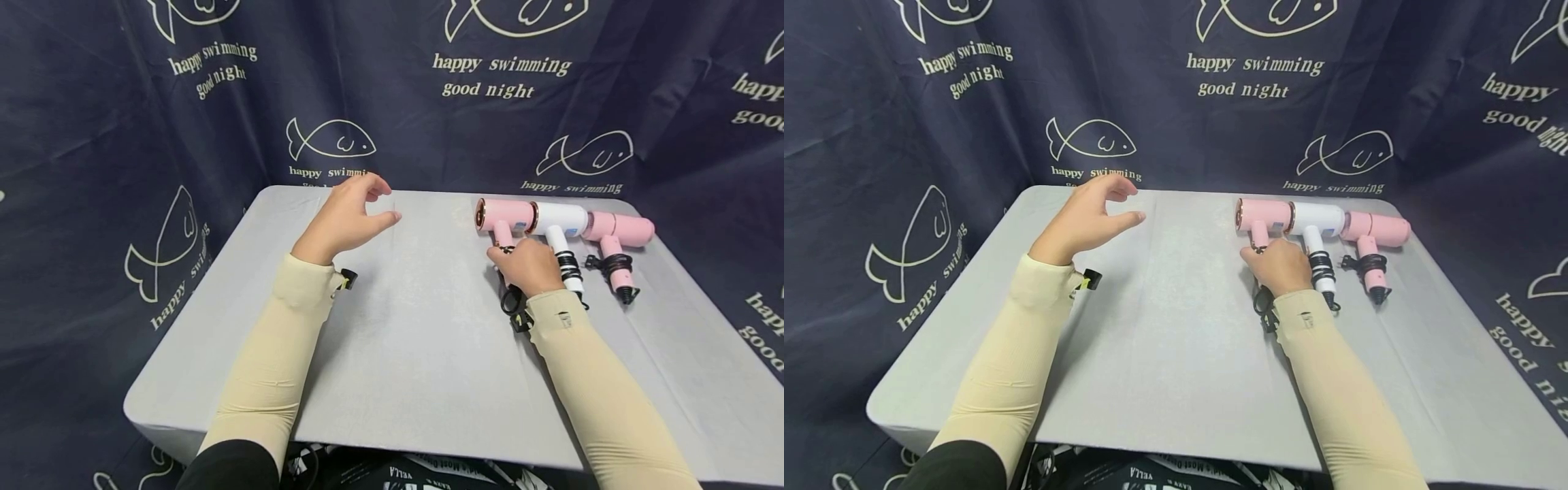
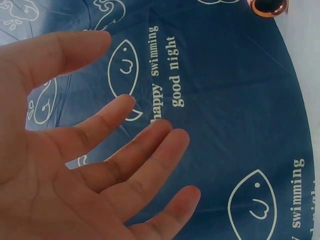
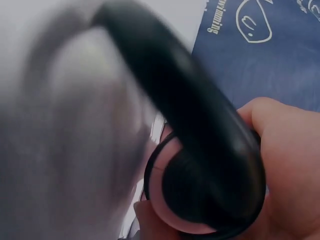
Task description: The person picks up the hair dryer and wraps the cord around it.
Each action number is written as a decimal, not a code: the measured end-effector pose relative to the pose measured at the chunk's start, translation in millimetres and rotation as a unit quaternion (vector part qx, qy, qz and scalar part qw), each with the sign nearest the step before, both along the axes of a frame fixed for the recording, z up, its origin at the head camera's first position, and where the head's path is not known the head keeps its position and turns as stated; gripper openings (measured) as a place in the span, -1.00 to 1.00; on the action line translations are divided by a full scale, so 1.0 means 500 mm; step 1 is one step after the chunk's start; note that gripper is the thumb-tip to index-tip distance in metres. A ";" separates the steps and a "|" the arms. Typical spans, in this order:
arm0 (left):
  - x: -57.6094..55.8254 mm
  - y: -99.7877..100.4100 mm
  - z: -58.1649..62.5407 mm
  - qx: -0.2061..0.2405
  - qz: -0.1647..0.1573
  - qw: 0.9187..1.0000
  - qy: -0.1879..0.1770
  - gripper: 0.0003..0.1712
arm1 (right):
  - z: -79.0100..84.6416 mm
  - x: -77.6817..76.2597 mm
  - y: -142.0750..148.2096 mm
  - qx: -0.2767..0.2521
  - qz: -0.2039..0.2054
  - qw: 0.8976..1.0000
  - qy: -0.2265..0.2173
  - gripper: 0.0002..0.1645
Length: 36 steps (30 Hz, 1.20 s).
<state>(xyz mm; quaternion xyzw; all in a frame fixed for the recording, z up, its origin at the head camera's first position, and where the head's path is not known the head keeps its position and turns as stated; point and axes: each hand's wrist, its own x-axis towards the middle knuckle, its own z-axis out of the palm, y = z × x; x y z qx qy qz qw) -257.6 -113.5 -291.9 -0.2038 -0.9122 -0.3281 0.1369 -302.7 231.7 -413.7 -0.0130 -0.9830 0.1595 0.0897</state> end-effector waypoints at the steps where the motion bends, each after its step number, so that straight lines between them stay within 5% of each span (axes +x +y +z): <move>1: 0.000 0.000 0.000 -0.001 -0.001 1.000 -0.001 -0.59 | 0.001 0.000 0.001 0.000 0.001 1.000 -0.003 -0.30; 19: -0.001 0.002 -0.003 -0.010 -0.004 1.000 -0.016 -0.62 | -0.003 0.007 0.027 0.002 -0.024 0.999 -0.046 -0.14; 24: -0.002 -0.005 0.001 -0.011 0.001 1.000 -0.004 -0.63 | -0.009 -0.003 0.018 -0.012 0.040 0.999 0.026 -0.15; 28: -0.002 -0.005 0.005 -0.013 0.000 1.000 0.001 -0.64 | -0.011 -0.012 0.009 0.013 0.108 0.991 0.073 -0.38; 32: -0.002 -0.005 0.008 -0.015 -0.002 1.000 -0.008 -0.61 | -0.010 -0.012 0.001 0.043 0.152 0.984 0.077 -0.58; 36: -0.001 -0.011 0.009 -0.005 0.007 1.000 -0.026 -0.52 | -0.009 -0.011 -0.002 0.046 0.152 0.985 0.062 -0.51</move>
